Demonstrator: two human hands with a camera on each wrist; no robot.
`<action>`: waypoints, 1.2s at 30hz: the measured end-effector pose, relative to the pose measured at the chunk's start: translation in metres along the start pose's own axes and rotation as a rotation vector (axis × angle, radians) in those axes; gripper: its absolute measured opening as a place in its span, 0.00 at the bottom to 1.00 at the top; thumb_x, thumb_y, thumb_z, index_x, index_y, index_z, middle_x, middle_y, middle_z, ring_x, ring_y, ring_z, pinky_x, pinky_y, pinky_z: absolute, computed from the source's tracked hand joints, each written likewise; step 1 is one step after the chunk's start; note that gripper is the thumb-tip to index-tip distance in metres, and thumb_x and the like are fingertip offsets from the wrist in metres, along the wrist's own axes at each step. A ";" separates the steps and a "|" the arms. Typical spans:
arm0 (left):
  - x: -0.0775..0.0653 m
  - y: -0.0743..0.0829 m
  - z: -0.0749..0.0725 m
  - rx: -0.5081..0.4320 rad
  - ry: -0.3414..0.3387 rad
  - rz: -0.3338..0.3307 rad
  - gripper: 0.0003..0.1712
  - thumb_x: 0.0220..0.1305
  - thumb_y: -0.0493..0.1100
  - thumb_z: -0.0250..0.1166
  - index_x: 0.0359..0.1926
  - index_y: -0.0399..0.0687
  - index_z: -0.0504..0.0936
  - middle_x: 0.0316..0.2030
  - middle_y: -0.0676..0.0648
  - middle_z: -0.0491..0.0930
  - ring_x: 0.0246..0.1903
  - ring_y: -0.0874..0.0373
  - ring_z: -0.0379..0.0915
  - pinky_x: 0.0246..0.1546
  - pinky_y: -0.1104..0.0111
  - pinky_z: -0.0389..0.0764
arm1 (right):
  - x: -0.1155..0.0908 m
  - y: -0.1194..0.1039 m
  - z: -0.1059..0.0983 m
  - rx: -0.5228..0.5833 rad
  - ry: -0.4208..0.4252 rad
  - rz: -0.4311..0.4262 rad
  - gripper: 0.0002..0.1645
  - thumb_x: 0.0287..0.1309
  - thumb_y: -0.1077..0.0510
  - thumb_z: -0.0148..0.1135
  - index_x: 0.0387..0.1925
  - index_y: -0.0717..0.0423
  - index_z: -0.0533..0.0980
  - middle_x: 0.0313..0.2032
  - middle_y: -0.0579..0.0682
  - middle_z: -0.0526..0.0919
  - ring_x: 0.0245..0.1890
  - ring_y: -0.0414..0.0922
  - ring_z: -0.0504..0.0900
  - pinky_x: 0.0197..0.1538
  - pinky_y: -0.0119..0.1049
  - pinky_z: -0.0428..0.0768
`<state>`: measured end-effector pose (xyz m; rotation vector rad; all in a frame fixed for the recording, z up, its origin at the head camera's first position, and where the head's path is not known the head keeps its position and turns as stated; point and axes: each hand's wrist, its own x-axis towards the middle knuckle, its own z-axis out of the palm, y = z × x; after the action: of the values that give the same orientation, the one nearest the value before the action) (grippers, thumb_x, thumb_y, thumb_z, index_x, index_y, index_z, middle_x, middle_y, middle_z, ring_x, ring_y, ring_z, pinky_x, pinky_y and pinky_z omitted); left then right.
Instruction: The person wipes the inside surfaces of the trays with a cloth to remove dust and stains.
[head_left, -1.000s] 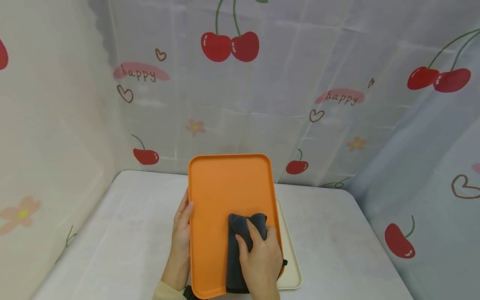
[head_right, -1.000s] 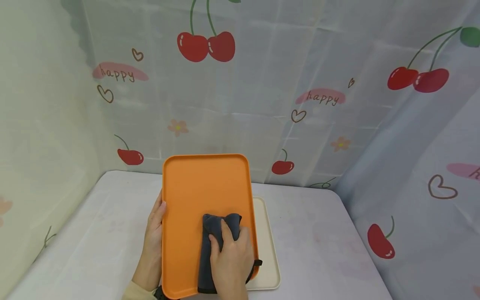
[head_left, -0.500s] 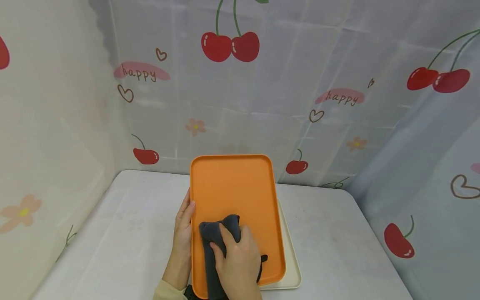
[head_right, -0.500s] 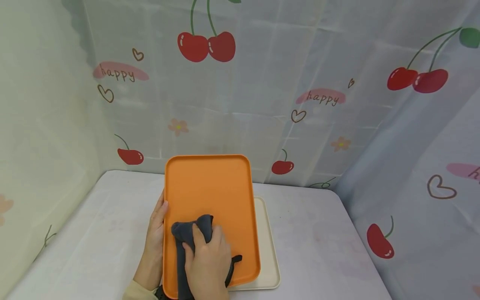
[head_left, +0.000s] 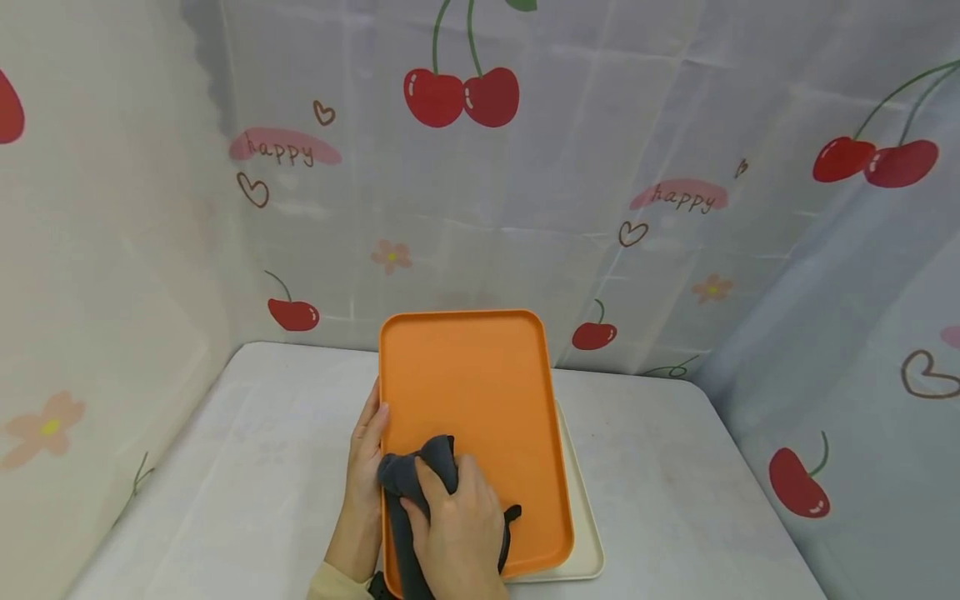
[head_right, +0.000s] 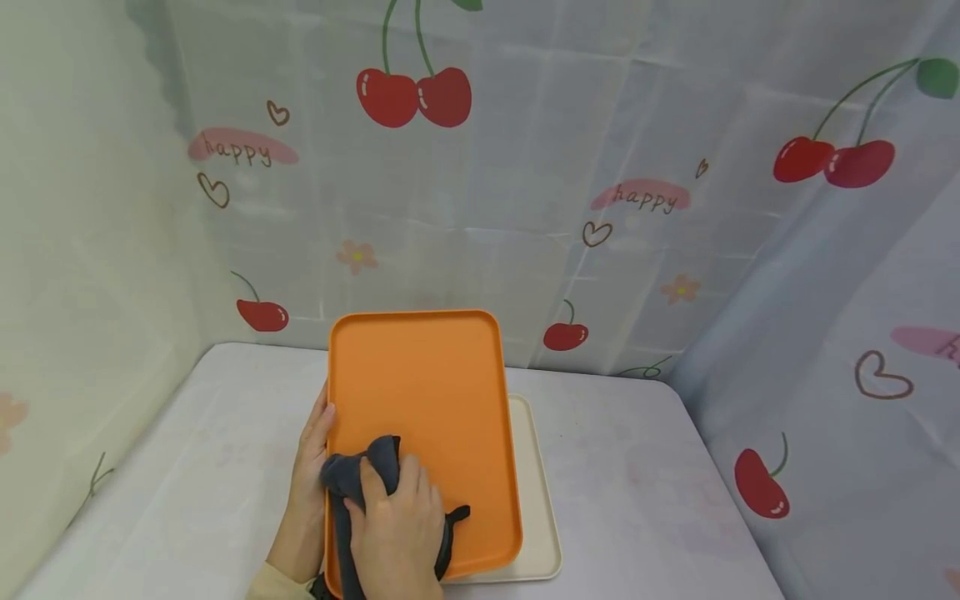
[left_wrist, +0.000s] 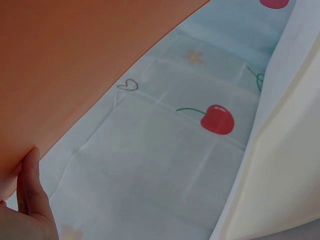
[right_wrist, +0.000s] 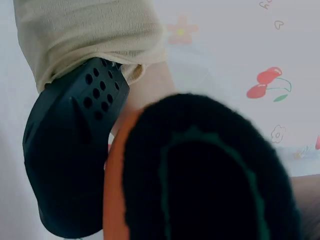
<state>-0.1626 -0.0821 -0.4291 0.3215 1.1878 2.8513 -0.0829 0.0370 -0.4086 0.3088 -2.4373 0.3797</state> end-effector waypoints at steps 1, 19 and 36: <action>0.000 0.000 0.000 -0.002 -0.001 0.000 0.31 0.79 0.47 0.43 0.78 0.58 0.47 0.65 0.66 0.69 0.62 0.71 0.68 0.62 0.75 0.73 | 0.000 0.001 0.000 0.004 0.003 0.000 0.28 0.36 0.45 0.81 0.44 0.42 0.86 0.32 0.51 0.75 0.26 0.40 0.71 0.23 0.27 0.67; 0.001 -0.001 0.004 -0.076 -0.004 0.021 0.32 0.79 0.45 0.41 0.78 0.53 0.43 0.67 0.65 0.67 0.64 0.71 0.65 0.63 0.75 0.71 | -0.001 0.021 -0.009 0.051 -0.007 0.106 0.31 0.32 0.47 0.83 0.46 0.37 0.85 0.33 0.49 0.75 0.22 0.39 0.71 0.23 0.29 0.70; 0.001 0.002 0.003 -0.086 0.034 0.032 0.32 0.79 0.44 0.43 0.78 0.53 0.46 0.65 0.63 0.71 0.59 0.68 0.73 0.58 0.73 0.76 | 0.000 0.067 -0.021 -0.029 0.038 0.373 0.26 0.39 0.51 0.81 0.46 0.44 0.86 0.36 0.56 0.75 0.28 0.48 0.77 0.24 0.42 0.78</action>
<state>-0.1628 -0.0817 -0.4253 0.2921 1.0713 2.9367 -0.0922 0.1070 -0.4053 -0.1688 -2.4575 0.5043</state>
